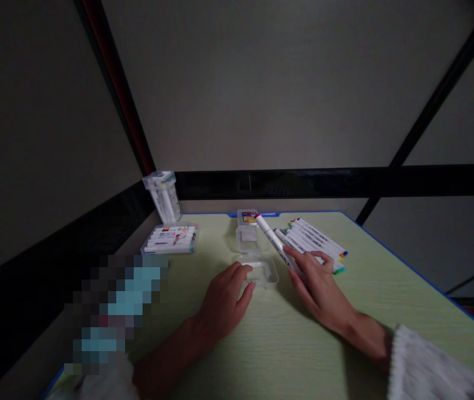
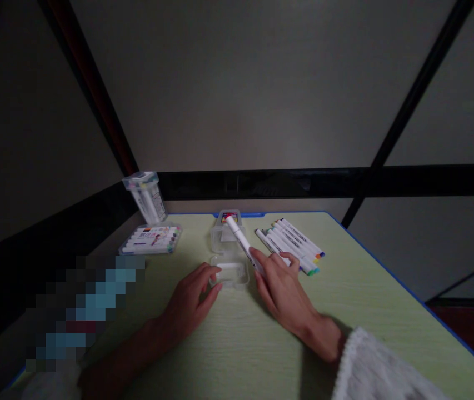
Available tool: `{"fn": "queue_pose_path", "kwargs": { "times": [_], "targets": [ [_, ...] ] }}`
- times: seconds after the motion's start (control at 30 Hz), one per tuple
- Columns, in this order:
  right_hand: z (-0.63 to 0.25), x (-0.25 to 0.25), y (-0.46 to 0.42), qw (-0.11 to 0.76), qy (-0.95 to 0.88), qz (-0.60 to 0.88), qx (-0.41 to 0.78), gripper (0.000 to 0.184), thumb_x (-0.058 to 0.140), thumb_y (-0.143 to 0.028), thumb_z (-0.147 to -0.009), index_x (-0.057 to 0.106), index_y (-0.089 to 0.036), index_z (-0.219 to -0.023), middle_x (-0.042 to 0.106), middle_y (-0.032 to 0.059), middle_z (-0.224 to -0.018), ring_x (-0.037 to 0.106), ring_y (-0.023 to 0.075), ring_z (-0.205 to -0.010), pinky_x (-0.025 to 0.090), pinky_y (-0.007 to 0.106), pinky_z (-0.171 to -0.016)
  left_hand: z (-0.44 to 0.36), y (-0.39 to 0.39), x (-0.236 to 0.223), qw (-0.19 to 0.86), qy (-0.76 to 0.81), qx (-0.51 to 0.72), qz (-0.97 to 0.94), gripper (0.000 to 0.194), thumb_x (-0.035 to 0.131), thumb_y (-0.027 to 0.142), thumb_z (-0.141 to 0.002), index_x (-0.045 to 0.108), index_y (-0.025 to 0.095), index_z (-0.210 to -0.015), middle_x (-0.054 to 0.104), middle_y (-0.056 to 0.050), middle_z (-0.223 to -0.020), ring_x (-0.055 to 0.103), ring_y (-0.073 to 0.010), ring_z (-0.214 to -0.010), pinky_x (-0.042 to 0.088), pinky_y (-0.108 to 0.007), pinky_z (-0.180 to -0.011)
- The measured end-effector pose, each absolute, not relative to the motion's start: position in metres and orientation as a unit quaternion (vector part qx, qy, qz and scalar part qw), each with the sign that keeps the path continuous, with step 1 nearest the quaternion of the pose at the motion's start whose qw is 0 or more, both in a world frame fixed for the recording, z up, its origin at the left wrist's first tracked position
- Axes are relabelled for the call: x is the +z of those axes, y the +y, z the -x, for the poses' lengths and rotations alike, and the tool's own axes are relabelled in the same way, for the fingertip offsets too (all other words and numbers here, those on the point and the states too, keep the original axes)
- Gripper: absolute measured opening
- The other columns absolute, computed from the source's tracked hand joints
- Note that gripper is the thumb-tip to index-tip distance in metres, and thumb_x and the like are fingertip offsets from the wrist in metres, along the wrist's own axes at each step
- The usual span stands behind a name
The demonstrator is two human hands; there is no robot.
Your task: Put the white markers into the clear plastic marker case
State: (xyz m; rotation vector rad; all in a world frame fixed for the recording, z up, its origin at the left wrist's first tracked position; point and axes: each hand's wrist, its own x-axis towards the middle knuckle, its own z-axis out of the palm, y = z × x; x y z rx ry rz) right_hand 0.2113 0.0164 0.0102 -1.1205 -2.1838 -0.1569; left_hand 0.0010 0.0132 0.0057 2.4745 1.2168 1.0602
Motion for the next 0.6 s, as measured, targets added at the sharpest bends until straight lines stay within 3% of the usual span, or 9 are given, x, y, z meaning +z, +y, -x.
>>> {"fn": "queue_pose_path", "kwargs": {
  "times": [0.13, 0.23, 0.5, 0.6],
  "targets": [
    [-0.209, 0.013, 0.012, 0.319, -0.872, 0.366, -0.068, 0.036, 0.033, -0.014, -0.088, 0.032, -0.014, -0.124, 0.058, 0.0054, -0.081, 0.050, 0.0195, -0.075, 0.028, 0.040, -0.080, -0.003, 0.013, 0.003, 0.128, 0.411, 0.403, -0.808, 0.035, 0.045, 0.015, -0.081, 0.038, 0.019, -0.115, 0.053, -0.003, -0.090, 0.048, -0.0125, -0.065, 0.043, -0.025, -0.065],
    [-0.206, 0.015, 0.010, 0.311, -0.889, 0.328, -0.069, 0.036, 0.034, -0.012, -0.087, 0.036, -0.014, -0.123, 0.059, 0.0049, -0.080, 0.051, 0.0190, -0.075, 0.029, 0.039, -0.081, -0.004, 0.011, 0.006, 0.176, 0.397, 0.450, -0.781, 0.037, 0.045, 0.015, -0.082, 0.036, 0.020, -0.117, 0.052, -0.002, -0.091, 0.046, -0.0108, -0.063, 0.042, -0.024, -0.064],
    [-0.204, 0.017, 0.008, 0.311, -0.906, 0.274, -0.082, 0.034, 0.034, -0.014, -0.088, 0.037, -0.013, -0.122, 0.060, 0.0060, -0.081, 0.052, 0.0196, -0.074, 0.031, 0.040, -0.079, -0.012, -0.001, 0.018, 0.337, 0.358, 0.537, -0.685, 0.019, 0.049, 0.019, -0.081, 0.043, 0.020, -0.099, 0.052, 0.000, -0.083, 0.046, -0.0095, -0.061, 0.041, -0.022, -0.059],
    [-0.203, 0.017, 0.007, 0.315, -0.907, 0.264, -0.088, 0.034, 0.034, -0.013, -0.087, 0.037, -0.013, -0.121, 0.059, 0.0045, -0.077, 0.051, 0.0189, -0.072, 0.032, 0.039, -0.078, -0.016, -0.002, 0.018, 0.352, 0.372, 0.574, -0.639, 0.020, 0.054, 0.017, -0.078, 0.041, 0.021, -0.092, 0.053, 0.002, -0.081, 0.046, -0.0078, -0.058, 0.040, -0.020, -0.057]
  ]
}}
